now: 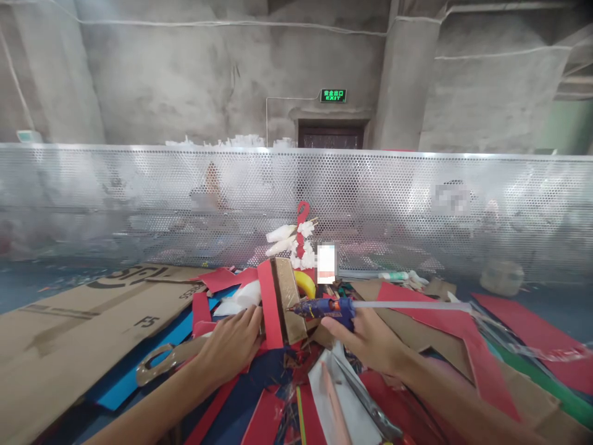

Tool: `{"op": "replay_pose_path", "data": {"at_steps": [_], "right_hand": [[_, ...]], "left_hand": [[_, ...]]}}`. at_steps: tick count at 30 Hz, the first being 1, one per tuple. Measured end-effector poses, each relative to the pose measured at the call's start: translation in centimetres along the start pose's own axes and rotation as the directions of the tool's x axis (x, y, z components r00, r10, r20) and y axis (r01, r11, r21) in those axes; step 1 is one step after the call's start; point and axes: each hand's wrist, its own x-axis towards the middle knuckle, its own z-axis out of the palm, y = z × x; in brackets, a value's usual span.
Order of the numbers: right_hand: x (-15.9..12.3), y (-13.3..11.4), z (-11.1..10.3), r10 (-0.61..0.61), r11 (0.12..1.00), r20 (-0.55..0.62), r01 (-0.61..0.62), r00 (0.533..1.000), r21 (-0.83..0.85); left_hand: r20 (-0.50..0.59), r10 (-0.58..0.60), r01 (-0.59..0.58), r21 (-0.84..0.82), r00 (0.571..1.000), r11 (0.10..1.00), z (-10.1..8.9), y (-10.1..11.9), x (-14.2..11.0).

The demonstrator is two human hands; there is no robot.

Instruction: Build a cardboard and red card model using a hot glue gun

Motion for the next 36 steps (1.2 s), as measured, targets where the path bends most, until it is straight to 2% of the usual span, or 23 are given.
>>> {"op": "replay_pose_path", "data": {"at_steps": [5, 9, 13, 17, 22, 29, 34, 36], "right_hand": [[0.3, 1.3, -0.4, 0.066, 0.998, -0.060, -0.065, 0.996, 0.016], [0.4, 2.0, -0.3, 0.057, 0.998, -0.082, -0.054, 0.995, 0.041], [0.3, 1.6, -0.1, 0.078, 0.996, -0.104, -0.081, 0.992, -0.032], [0.2, 0.6, 0.1, 0.108, 0.992, -0.064, -0.112, 0.992, -0.060], [0.0, -0.2, -0.1, 0.016, 1.000, 0.027, -0.017, 1.000, 0.024], [0.2, 0.4, -0.4, 0.068, 0.997, -0.036, -0.069, 0.997, -0.043], [-0.2, 0.0, -0.1, 0.005, 1.000, 0.075, -0.006, 0.997, 0.025], [-0.2, 0.0, -0.2, -0.003, 1.000, 0.082, 0.000, 0.997, 0.028]], "left_hand": [[-0.035, 0.025, -0.026, -0.029, 0.999, 0.999, 0.3, -0.3, 0.1], [-0.043, 0.030, -0.032, -0.035, 0.999, 0.999, 0.5, -0.4, 0.1], [-0.050, 0.031, -0.032, -0.028, 0.998, 0.999, 0.4, -0.3, 0.0], [-0.042, 0.027, -0.028, -0.027, 0.999, 0.999, 0.2, -0.2, 0.0], [-0.033, 0.023, -0.023, -0.016, 0.999, 1.000, 0.0, -0.1, 0.0], [-0.033, 0.031, -0.032, -0.024, 0.999, 0.999, -0.3, -0.2, 0.0], [-0.033, 0.002, -0.003, -0.021, 0.999, 1.000, -0.2, -0.3, 0.0], [-0.041, 0.001, -0.002, -0.023, 0.999, 1.000, 0.0, -0.4, 0.1]]}}
